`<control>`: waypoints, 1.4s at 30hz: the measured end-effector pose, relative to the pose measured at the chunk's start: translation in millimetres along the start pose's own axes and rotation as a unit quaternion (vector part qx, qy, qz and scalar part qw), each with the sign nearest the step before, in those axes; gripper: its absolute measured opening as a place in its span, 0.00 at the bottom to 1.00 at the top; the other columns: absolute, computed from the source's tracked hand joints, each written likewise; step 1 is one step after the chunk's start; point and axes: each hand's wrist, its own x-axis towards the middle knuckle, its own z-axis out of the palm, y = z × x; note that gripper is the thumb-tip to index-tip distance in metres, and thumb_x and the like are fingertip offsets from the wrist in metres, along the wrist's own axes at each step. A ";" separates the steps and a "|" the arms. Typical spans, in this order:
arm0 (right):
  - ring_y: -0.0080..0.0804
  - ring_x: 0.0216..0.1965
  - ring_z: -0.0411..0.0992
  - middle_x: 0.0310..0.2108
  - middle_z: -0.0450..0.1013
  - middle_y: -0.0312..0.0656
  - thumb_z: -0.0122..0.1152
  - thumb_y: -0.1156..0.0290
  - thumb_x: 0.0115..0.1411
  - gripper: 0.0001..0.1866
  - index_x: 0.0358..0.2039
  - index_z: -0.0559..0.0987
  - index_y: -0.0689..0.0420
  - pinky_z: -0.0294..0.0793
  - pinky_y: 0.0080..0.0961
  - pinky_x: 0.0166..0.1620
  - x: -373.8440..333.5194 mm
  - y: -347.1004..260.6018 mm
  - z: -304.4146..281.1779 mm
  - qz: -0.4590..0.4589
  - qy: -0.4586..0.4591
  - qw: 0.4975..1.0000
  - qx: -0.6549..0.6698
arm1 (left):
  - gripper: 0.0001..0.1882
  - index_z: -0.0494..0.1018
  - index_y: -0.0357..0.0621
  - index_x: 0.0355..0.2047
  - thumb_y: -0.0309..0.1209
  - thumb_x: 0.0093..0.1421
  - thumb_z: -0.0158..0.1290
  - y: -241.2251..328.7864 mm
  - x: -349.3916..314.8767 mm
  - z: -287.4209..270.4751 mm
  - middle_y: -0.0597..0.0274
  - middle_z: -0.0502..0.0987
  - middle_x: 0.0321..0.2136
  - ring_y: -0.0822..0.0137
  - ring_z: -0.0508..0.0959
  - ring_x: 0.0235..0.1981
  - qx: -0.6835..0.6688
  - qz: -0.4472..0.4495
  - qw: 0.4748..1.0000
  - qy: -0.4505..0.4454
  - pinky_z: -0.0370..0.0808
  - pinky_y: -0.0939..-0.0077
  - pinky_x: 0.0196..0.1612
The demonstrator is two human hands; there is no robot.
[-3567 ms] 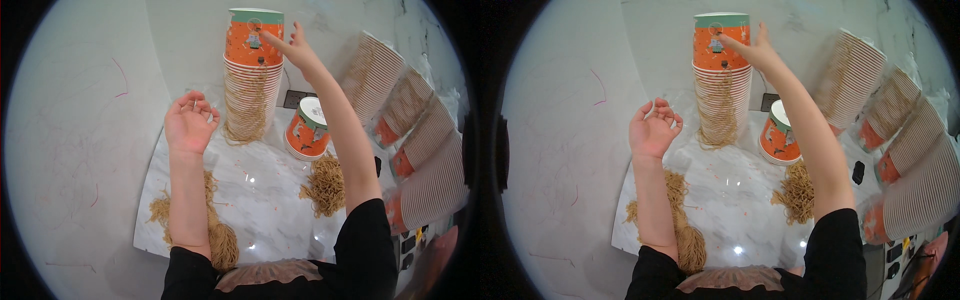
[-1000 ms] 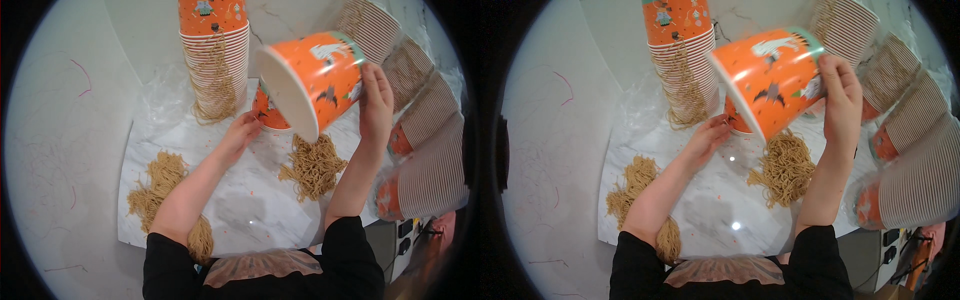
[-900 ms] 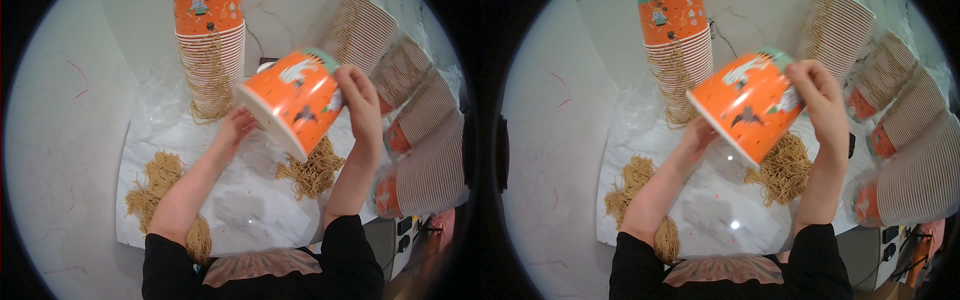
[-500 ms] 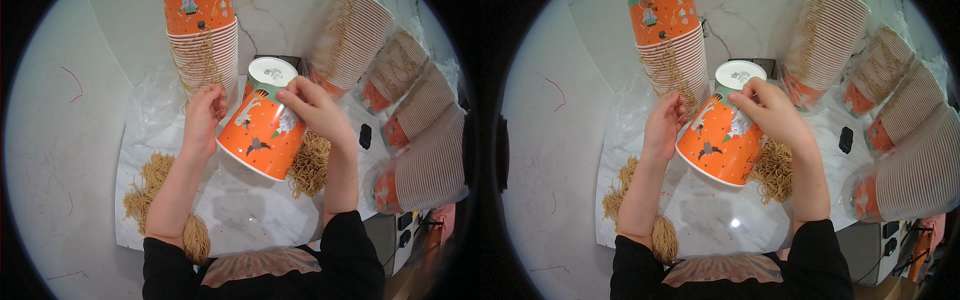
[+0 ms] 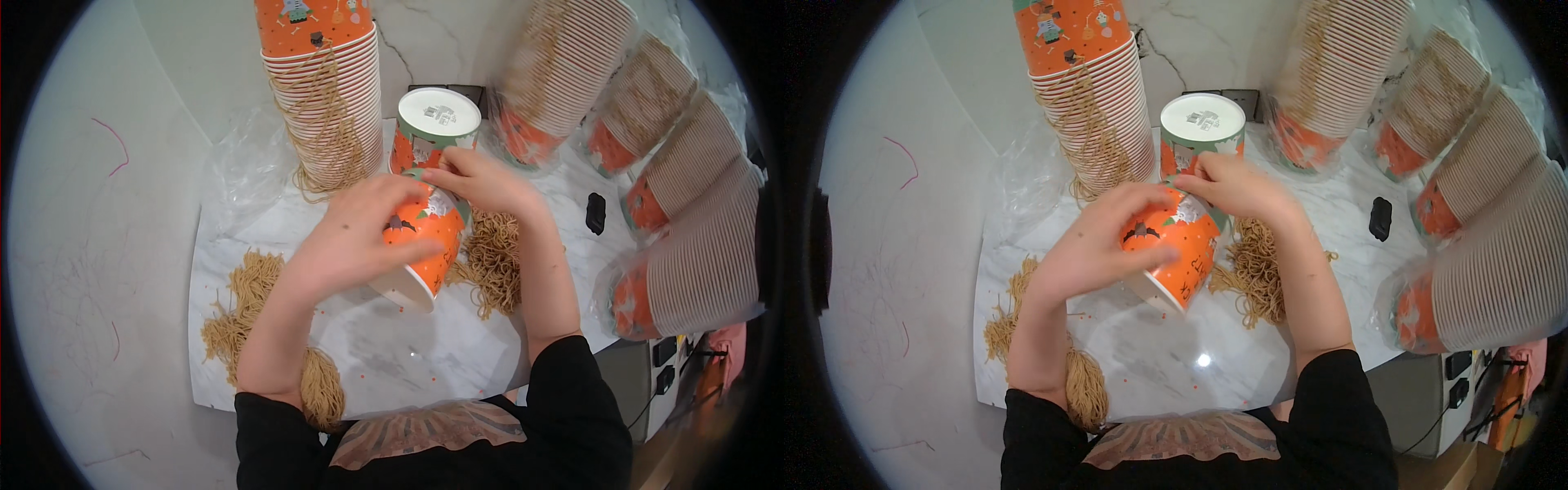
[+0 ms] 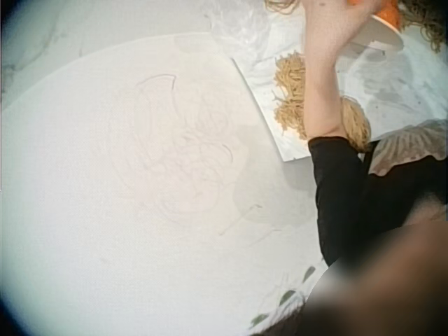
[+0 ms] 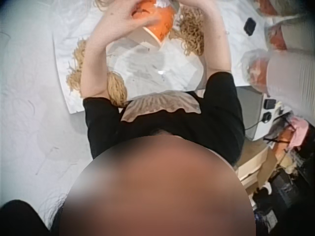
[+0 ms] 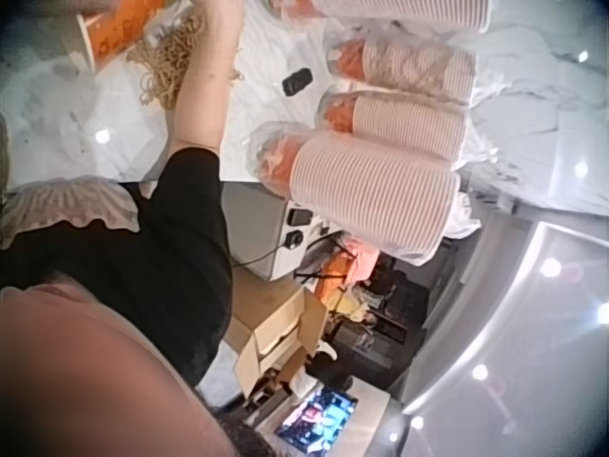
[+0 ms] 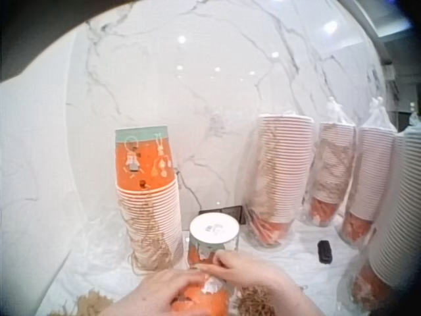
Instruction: Threading and knotting lengths of string through pre-punched holes in the rims of paper cups to create handles or hangers.
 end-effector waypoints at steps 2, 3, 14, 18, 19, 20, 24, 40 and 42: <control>0.25 0.25 0.63 0.22 0.66 0.36 0.62 0.53 0.64 0.22 0.28 0.71 0.61 0.64 0.29 0.29 -6.5 -1.6 -12.9 0.004 -0.033 0.998 -0.059 | 0.29 0.73 0.40 0.51 0.37 0.51 0.67 -0.7 -7.1 4.6 0.54 0.75 0.49 0.58 0.75 0.48 0.060 0.036 0.997 0.019 0.73 0.66 0.52; 0.27 0.25 0.68 0.21 0.71 0.38 0.67 0.58 0.59 0.19 0.27 0.74 0.61 0.67 0.29 0.30 -8.3 7.5 -19.3 -0.005 -0.012 0.999 -0.051 | 0.27 0.74 0.40 0.50 0.37 0.51 0.66 1.2 -5.8 5.6 0.54 0.76 0.48 0.58 0.76 0.47 0.047 0.034 0.998 0.027 0.73 0.66 0.51; 0.23 0.30 0.77 0.28 0.82 0.35 0.72 0.76 0.47 0.10 0.32 0.85 0.59 0.76 0.25 0.35 -23.6 69.1 -74.5 0.075 -0.144 0.982 -0.092 | 0.16 0.77 0.43 0.46 0.31 0.57 0.60 -10.9 8.8 1.8 0.61 0.80 0.44 0.62 0.80 0.44 -0.013 0.005 1.000 0.019 0.55 0.49 0.68; 0.21 0.31 0.77 0.29 0.82 0.34 0.74 0.76 0.46 0.13 0.35 0.87 0.57 0.76 0.24 0.36 -26.2 70.4 -70.1 0.084 -0.187 0.971 -0.122 | 0.15 0.77 0.49 0.48 0.30 0.59 0.58 -5.0 7.7 1.7 0.66 0.80 0.44 0.65 0.80 0.47 -0.007 -0.009 1.000 0.005 0.39 0.37 0.70; 0.21 0.31 0.77 0.30 0.83 0.34 0.74 0.75 0.46 0.13 0.36 0.87 0.56 0.76 0.23 0.36 -26.8 73.7 -65.8 0.048 -0.201 0.966 -0.155 | 0.15 0.77 0.50 0.48 0.29 0.59 0.58 -2.6 7.3 1.8 0.67 0.80 0.44 0.65 0.80 0.47 0.000 -0.002 1.000 -0.004 0.39 0.36 0.70; 0.21 0.31 0.77 0.30 0.83 0.34 0.74 0.75 0.46 0.13 0.36 0.87 0.56 0.76 0.23 0.36 -28.2 76.6 -61.9 0.048 -0.201 0.966 -0.156 | 0.15 0.77 0.50 0.48 0.29 0.59 0.58 -1.9 7.2 2.9 0.67 0.80 0.44 0.65 0.80 0.47 0.001 -0.002 1.000 -0.003 0.39 0.36 0.70; 0.21 0.30 0.77 0.30 0.83 0.35 0.75 0.73 0.47 0.13 0.36 0.87 0.57 0.76 0.23 0.35 -28.8 88.7 -55.0 0.068 -0.230 0.965 -0.105 | 0.14 0.77 0.49 0.47 0.27 0.60 0.56 -0.5 6.4 7.9 0.66 0.80 0.43 0.64 0.79 0.46 0.037 0.047 0.998 0.005 0.40 0.35 0.70; 0.27 0.25 0.74 0.23 0.78 0.39 0.70 0.75 0.53 0.05 0.29 0.84 0.62 0.71 0.24 0.30 -77.1 -41.5 -54.1 -0.181 0.036 0.983 0.021 | 0.18 0.78 0.36 0.50 0.28 0.60 0.61 18.0 5.7 22.1 0.58 0.82 0.39 0.71 0.80 0.41 -0.145 0.038 0.981 0.124 0.77 0.75 0.43; 0.28 0.27 0.74 0.24 0.77 0.38 0.70 0.75 0.54 0.04 0.28 0.83 0.61 0.70 0.24 0.32 -75.5 -60.4 -51.4 -0.186 0.057 0.981 -0.008 | 0.15 0.79 0.34 0.47 0.29 0.61 0.61 19.6 4.5 16.7 0.57 0.82 0.38 0.70 0.82 0.39 -0.214 -0.003 0.971 0.108 0.78 0.75 0.41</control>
